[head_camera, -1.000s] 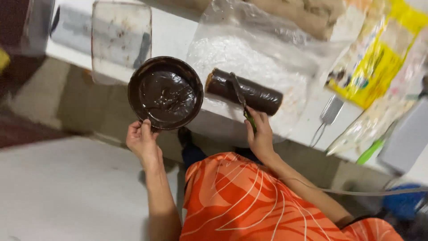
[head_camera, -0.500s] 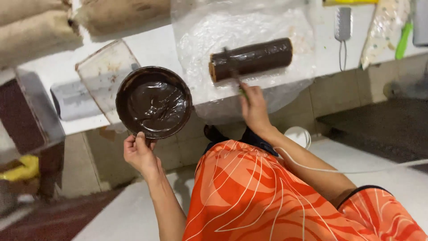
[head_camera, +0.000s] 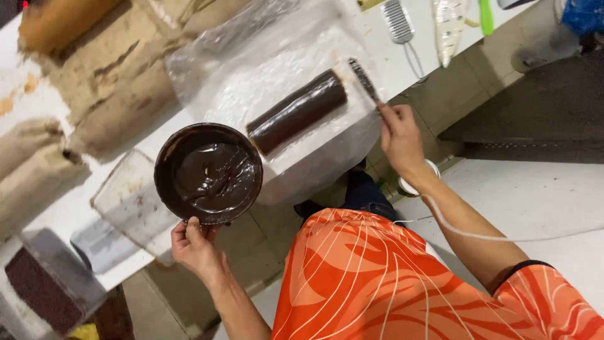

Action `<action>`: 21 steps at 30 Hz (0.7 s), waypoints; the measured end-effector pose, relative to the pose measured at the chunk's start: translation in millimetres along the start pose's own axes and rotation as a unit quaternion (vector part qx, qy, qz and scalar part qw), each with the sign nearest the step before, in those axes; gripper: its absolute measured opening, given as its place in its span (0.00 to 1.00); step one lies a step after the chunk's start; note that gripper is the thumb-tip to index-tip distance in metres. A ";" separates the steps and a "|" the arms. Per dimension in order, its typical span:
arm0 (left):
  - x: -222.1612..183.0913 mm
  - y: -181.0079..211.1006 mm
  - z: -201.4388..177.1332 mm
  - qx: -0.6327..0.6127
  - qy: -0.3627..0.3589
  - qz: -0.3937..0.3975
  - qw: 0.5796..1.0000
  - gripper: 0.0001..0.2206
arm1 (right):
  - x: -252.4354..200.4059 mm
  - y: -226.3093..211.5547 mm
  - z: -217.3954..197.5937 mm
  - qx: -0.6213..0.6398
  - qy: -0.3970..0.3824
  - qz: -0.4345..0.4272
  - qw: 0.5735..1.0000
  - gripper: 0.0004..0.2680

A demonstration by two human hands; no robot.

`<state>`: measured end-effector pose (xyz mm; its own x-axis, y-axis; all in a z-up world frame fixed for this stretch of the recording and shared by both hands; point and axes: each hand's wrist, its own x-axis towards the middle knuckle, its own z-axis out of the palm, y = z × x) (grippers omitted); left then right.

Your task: Spreading chocolate frosting on a cake roll and coating it with chocolate sprinkles on a bakery work surface.

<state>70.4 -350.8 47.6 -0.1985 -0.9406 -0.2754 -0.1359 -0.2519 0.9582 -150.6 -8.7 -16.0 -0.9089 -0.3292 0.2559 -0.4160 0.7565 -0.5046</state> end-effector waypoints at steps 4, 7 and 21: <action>-12.3 12.2 47.6 0.000 -0.045 0.009 0.999 0.06 | 3.0 -5.5 20.5 0.056 -0.020 -0.020 0.998 0.10; -37.5 29.4 91.8 0.013 -0.067 0.009 0.998 0.06 | 26.9 4.5 -23.4 0.125 -0.063 0.019 0.990 0.10; -155.7 -11.0 340.8 0.067 -0.268 -0.047 0.960 0.05 | 134.7 86.7 -218.3 0.157 -0.118 -0.036 0.980 0.16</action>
<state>-228.0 -124.0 53.4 -0.6454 -0.6536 -0.3953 -0.2949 -0.2642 0.9183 -303.1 136.0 154.7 -0.8424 -0.5248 0.1221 -0.4343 0.5272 -0.7304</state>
